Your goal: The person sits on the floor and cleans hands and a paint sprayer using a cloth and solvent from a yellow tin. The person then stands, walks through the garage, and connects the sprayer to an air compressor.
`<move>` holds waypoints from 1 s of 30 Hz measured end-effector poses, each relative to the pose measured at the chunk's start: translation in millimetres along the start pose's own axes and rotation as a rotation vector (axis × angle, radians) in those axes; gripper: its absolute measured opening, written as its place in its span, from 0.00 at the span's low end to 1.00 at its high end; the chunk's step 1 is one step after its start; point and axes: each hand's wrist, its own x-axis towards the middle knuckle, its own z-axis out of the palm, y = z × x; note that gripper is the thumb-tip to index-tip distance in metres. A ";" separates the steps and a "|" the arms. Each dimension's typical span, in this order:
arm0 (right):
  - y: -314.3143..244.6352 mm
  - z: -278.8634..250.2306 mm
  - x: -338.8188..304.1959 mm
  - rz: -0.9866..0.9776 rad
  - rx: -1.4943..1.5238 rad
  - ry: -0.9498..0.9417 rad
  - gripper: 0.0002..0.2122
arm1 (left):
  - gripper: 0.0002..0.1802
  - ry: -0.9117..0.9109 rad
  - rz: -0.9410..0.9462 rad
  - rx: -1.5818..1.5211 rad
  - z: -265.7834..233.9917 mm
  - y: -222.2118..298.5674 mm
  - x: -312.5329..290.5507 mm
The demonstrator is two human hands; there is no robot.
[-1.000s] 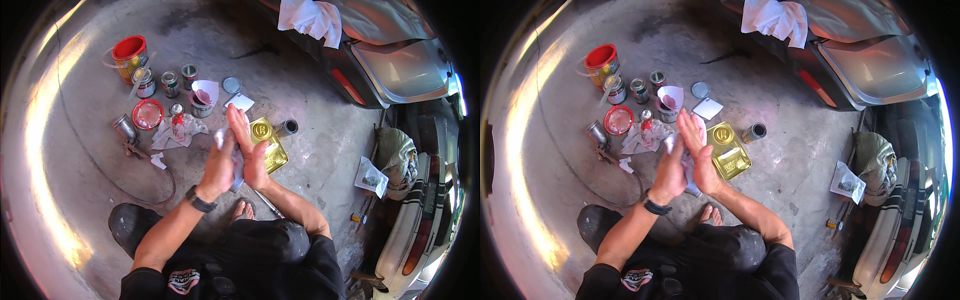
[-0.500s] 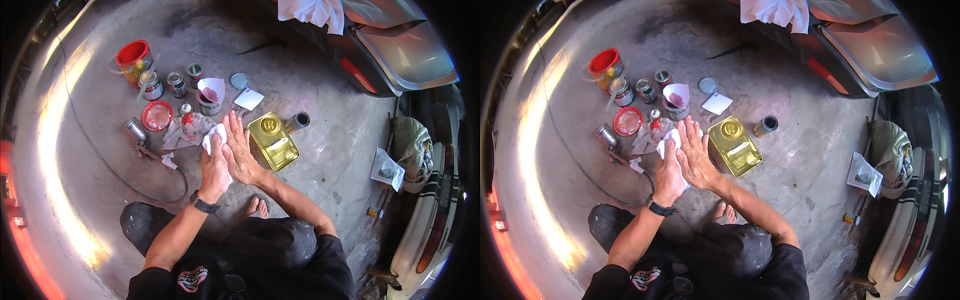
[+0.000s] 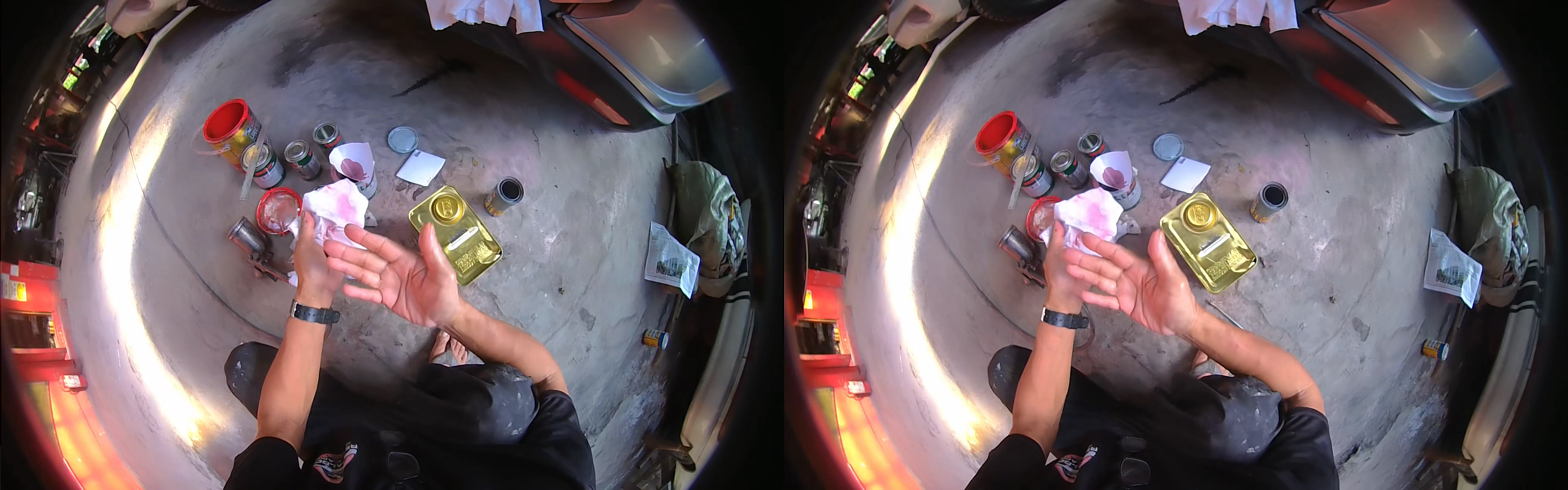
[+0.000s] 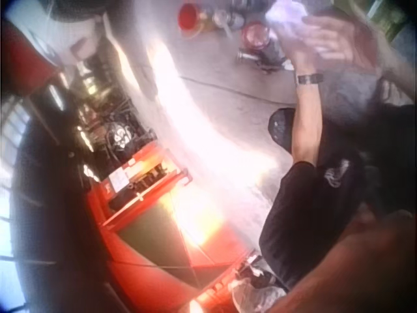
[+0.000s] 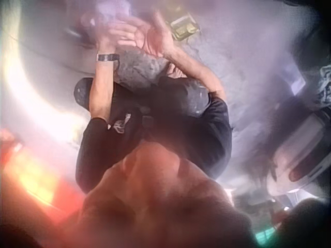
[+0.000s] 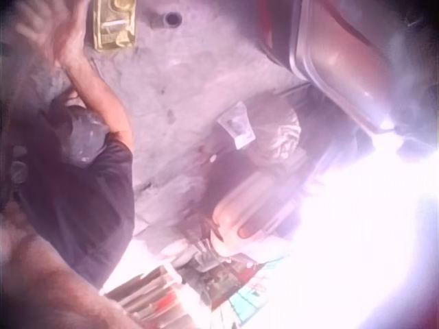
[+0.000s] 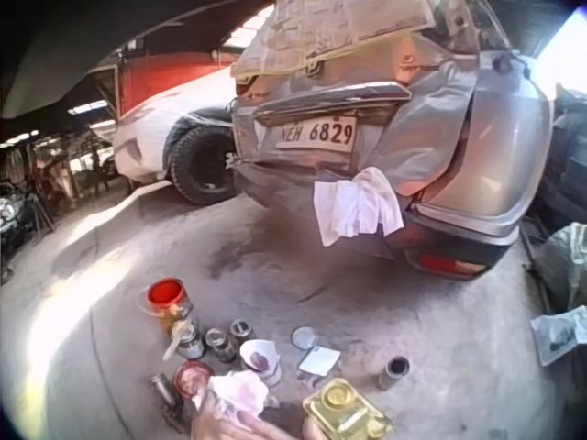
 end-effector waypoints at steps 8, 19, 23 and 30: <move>-1.4 -53.7 23.5 -0.094 -0.059 0.278 0.29 | 0.23 -0.010 0.164 0.072 29.7 -70.7 -51.8; -43.3 -39.0 -14.5 0.136 -1.170 0.417 0.19 | 0.30 -0.335 -0.204 -0.114 20.1 -0.1 -38.1; -32.0 -37.8 -12.2 -0.263 -1.260 0.377 0.14 | 0.35 -0.131 -0.147 0.209 -6.9 4.0 -25.8; -20.9 -31.6 -15.9 -0.086 -1.151 0.383 0.17 | 0.48 -0.158 0.132 0.089 19.6 -14.6 -49.7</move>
